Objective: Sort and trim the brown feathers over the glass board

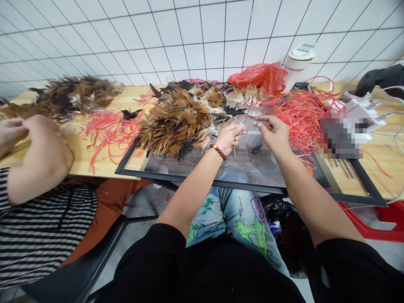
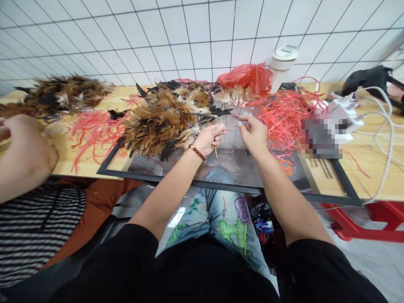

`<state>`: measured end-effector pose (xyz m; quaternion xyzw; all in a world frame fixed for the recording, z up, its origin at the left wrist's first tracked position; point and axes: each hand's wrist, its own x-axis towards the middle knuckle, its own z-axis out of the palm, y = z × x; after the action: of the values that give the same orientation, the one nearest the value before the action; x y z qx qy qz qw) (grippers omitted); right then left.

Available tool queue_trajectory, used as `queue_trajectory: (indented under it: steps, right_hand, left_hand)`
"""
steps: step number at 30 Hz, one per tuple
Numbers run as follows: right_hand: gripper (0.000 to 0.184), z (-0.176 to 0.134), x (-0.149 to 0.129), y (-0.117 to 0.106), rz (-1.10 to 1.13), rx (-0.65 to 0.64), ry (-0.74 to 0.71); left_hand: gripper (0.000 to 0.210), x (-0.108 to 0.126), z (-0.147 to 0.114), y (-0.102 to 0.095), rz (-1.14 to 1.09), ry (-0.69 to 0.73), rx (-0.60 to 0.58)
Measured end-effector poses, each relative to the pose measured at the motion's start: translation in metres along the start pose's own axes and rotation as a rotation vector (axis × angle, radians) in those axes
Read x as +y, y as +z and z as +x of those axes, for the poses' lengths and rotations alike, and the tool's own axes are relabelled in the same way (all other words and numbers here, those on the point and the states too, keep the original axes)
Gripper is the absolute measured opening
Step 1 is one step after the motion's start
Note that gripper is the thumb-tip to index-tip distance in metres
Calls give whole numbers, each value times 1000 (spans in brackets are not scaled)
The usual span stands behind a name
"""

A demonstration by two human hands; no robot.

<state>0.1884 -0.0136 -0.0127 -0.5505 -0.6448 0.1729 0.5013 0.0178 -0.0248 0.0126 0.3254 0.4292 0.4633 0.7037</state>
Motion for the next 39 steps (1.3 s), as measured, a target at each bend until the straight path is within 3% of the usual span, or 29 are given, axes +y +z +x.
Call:
queue_trajectory:
  steps: [4, 11, 15, 18, 21, 28, 39]
  right_hand:
    - [39, -8, -7, 1, -168, -159, -224]
    - [45, -13, -5, 11, 25, -324, -207]
    - [51, -8, 0, 10, 36, -210, -181]
    - [43, -4, 2, 7, 0, -64, -183]
    - [36, -3, 1, 5, -26, 4, -203]
    - [34, -12, -6, 6, -217, -111, -362]
    - [38, -14, -6, 6, -434, -178, -402]
  left_hand:
    - [22, -3, -3, 3, 107, 16, -37]
    - [26, -7, -1, 2, 128, 17, -27]
    - [23, -4, -3, 2, 66, 12, -64]
    - [21, -2, -3, 1, 10, 23, -93]
    - [20, -3, -2, 1, -6, 43, -84]
    - [21, -5, -3, 5, 29, 66, -49]
    - [25, -6, -1, 2, 69, 69, -24]
